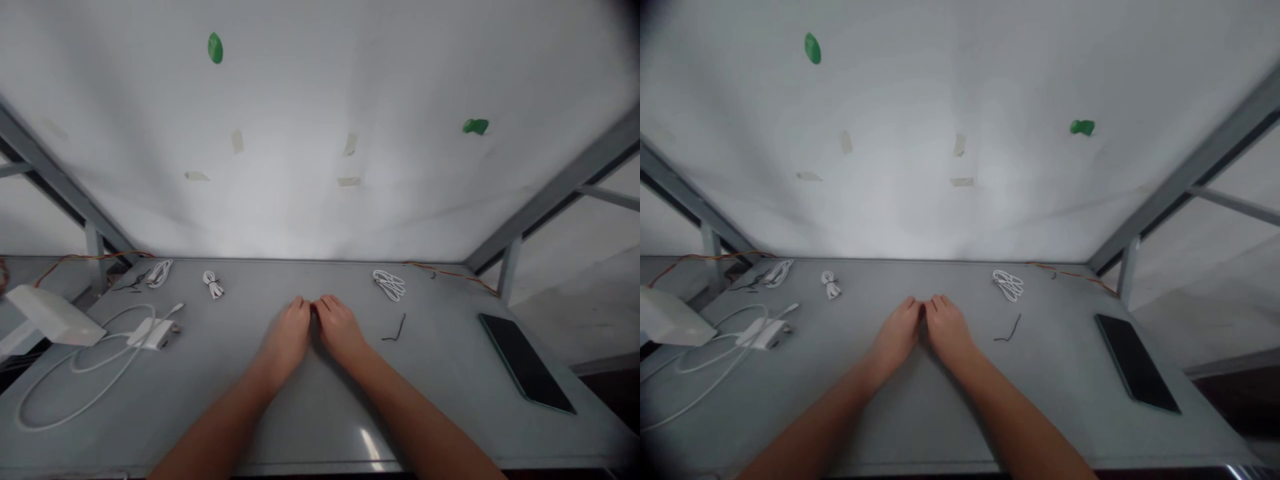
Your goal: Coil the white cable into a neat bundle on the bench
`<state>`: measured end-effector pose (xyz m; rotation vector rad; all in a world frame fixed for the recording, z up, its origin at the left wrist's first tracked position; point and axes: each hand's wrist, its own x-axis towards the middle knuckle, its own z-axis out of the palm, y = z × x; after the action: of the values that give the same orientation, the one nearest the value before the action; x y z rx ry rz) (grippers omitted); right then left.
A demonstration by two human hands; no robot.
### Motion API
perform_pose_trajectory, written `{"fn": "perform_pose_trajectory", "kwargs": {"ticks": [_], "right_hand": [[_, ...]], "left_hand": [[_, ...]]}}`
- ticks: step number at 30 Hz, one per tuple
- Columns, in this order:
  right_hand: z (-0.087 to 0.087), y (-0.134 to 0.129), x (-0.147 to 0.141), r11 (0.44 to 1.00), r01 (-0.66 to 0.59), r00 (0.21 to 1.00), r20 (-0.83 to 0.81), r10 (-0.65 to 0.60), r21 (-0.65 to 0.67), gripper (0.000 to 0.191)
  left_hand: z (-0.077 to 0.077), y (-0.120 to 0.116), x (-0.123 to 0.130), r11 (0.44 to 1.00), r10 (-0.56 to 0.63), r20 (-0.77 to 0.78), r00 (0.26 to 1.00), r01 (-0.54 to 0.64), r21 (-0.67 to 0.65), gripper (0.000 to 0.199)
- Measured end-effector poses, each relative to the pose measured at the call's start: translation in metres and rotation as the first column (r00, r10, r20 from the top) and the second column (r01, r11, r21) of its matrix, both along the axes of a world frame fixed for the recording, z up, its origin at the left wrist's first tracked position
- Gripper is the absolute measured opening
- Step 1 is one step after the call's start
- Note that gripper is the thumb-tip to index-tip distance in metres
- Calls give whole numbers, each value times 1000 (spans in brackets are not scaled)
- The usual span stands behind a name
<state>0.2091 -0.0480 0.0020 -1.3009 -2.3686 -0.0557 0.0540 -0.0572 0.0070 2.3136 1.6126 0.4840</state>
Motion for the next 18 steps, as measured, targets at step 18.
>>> {"fn": "perform_pose_trajectory", "kwargs": {"ticks": [18], "right_hand": [[22,-3,0,927,135,989,-12,-149,-349,26]], "left_hand": [[-10,7,-1,990,-112,19,993,110,94,38]]}}
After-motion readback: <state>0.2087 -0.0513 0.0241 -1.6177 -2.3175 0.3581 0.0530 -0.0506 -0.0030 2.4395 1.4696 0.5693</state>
